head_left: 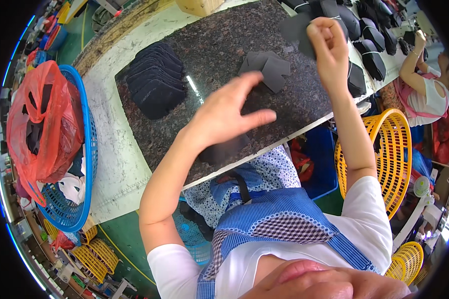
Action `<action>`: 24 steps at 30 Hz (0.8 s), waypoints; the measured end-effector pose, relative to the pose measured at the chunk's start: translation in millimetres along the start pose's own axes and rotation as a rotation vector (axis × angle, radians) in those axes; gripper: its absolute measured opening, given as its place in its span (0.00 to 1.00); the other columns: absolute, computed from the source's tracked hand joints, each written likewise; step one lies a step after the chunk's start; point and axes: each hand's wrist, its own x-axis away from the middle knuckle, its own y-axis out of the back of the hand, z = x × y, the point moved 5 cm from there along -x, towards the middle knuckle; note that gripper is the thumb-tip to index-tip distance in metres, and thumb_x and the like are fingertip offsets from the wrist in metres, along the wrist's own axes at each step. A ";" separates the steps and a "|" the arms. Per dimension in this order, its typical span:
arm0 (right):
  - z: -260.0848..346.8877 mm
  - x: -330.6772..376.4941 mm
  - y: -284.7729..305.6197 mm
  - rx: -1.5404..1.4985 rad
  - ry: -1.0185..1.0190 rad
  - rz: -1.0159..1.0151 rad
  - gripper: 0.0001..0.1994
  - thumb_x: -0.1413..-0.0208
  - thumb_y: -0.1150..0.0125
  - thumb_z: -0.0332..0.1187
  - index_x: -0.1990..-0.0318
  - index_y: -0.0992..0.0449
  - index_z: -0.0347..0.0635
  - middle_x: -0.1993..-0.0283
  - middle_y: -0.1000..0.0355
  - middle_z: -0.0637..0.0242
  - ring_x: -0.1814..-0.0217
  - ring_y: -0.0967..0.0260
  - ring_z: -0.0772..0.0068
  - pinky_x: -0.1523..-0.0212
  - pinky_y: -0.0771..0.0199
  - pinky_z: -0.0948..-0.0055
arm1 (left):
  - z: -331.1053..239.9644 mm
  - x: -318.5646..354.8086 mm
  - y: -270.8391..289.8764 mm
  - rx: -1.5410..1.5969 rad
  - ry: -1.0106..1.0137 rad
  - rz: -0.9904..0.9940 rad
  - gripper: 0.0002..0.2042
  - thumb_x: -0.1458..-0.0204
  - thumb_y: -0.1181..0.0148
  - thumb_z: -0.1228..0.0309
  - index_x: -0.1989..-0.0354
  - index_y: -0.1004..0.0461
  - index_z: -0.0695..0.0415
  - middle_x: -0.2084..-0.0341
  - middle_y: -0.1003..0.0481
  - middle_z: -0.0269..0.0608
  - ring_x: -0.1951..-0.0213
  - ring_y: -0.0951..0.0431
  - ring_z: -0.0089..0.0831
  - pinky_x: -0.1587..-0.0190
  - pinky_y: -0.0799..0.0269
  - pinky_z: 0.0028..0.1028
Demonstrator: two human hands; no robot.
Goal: Stacking and organizing black shoe components on a workbench.
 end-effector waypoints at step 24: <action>62.5 79.8 -125.5 -0.038 0.198 0.562 0.08 0.42 0.34 0.25 0.56 0.19 0.33 0.59 0.21 0.63 0.60 0.22 0.74 0.57 0.22 0.75 | -4.7 80.2 45.7 0.167 -0.157 -0.736 0.07 0.37 0.41 0.72 0.65 0.27 0.63 0.71 0.26 0.42 0.68 0.25 0.33 0.62 0.30 0.28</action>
